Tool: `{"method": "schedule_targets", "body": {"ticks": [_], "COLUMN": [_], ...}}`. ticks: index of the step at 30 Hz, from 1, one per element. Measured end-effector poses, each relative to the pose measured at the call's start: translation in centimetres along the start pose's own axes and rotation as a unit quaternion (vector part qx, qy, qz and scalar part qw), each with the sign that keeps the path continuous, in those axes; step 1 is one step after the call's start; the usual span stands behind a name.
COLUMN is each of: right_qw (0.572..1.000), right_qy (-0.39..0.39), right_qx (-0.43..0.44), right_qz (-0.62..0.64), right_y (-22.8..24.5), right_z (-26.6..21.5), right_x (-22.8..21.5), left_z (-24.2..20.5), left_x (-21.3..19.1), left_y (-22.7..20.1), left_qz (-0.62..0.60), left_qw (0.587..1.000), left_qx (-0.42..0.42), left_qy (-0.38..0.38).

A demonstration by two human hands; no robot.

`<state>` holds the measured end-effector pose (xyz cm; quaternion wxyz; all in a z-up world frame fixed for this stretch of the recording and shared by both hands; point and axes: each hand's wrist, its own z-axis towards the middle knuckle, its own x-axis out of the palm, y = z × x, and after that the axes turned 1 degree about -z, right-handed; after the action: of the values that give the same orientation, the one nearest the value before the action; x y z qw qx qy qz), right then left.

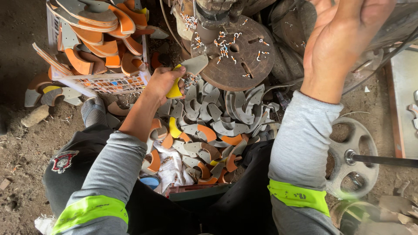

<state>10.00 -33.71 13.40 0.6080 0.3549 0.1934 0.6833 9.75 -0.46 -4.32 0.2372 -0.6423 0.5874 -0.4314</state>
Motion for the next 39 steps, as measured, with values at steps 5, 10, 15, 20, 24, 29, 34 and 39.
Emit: {"method": "schedule_targets", "body": {"ticks": [5, 10, 15, 20, 24, 29, 34, 39], "right_qw": [0.999, 0.999, 1.000, 0.999, 0.999, 0.999, 0.999, 0.999], "right_qy": [0.038, 0.029, 0.025, 0.025, 0.028, 0.038, 0.004, 0.000], "right_qx": [0.004, 0.008, 0.014, 0.017, 0.018, 0.010, 0.027, 0.017], "right_qz": [-0.017, -0.015, -0.007, -0.022, -0.027, -0.038, -0.024, -0.036], "right_y": [1.3, 0.9, 0.5, 0.8, 0.8, 0.5, 0.5, 0.7], "right_z": [-0.7, -0.7, -0.8, -1.1, -1.2, -1.3, -1.4, -1.1], "right_x": [0.7, 0.2, 0.0, 0.1, 0.0, -0.5, -0.7, 0.4], "left_z": [-1.4, -3.8, -5.7, -7.2, -7.9, -7.7, -5.8, -3.2], "left_x": [-1.1, -4.4, -4.5, -3.7, -2.6, -2.8, -3.3, -2.5], "left_y": [-0.4, -2.1, -3.1, -4.4, -5.4, -5.7, -3.9, -1.4], "left_qz": [0.045, 0.233, 0.240, 0.285, 0.273, 0.321, 0.217, 0.031], "left_qw": [0.997, 0.918, 0.915, 0.931, 0.942, 0.931, 0.942, 0.988], "left_qx": [-0.027, 0.007, 0.013, -0.062, -0.127, -0.149, 0.008, 0.005], "left_qy": [0.049, 0.321, 0.324, 0.218, 0.152, 0.090, 0.257, 0.151]}}
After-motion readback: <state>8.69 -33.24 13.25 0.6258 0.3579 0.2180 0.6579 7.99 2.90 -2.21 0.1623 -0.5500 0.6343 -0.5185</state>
